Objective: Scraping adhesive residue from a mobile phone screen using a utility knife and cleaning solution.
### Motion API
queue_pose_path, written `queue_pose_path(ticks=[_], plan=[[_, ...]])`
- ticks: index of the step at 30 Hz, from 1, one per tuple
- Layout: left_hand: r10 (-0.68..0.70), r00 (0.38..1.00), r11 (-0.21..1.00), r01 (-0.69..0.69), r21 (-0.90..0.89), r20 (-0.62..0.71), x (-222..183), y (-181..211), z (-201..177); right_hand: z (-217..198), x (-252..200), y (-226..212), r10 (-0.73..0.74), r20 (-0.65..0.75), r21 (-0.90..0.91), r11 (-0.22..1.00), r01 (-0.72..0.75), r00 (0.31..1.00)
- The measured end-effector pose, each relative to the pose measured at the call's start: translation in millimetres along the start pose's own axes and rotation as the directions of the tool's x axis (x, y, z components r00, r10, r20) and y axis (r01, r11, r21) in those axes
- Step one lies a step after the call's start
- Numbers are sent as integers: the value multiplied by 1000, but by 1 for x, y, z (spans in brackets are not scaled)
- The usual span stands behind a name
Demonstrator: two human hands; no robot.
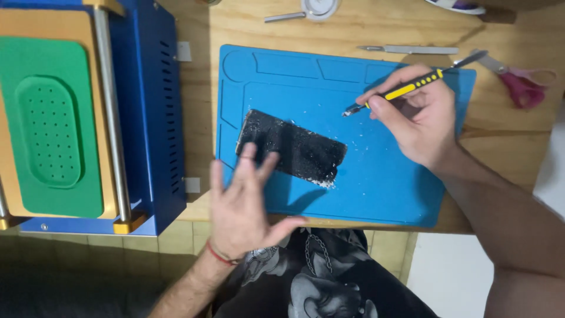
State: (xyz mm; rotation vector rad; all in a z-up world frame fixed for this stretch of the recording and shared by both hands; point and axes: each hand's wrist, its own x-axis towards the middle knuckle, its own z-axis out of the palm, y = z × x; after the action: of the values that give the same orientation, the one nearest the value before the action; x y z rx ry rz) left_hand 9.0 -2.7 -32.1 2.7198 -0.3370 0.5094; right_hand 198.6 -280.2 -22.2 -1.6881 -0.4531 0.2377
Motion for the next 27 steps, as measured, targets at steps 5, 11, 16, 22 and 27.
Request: queue_pose_path(ticks=[5, 11, 16, 22, 27], plan=[[255, 966, 951, -241, -194, 50, 15, 34, 8, -1, 2, -3, 6, 24, 22, 1000, -7, 1000], [127, 992, 988, -127, -84, -8, 14, 18, 0, -3, 1, -1, 19, 40, 72, 997, -22, 999], [17, 998, 992, -8, -126, 69, 40, 16, -4, -4, -2, -9, 61, 69, 98, 993, -67, 996], [17, 965, 995, 9, -98, 261, 70, 5, 0, 4, -16, -28, 220, 251, 42, 971, -237, 943], [73, 974, 984, -35, -177, 215, 76, -5, 6, 19, -17, -32, 233, 248, -106, 971, -213, 940]])
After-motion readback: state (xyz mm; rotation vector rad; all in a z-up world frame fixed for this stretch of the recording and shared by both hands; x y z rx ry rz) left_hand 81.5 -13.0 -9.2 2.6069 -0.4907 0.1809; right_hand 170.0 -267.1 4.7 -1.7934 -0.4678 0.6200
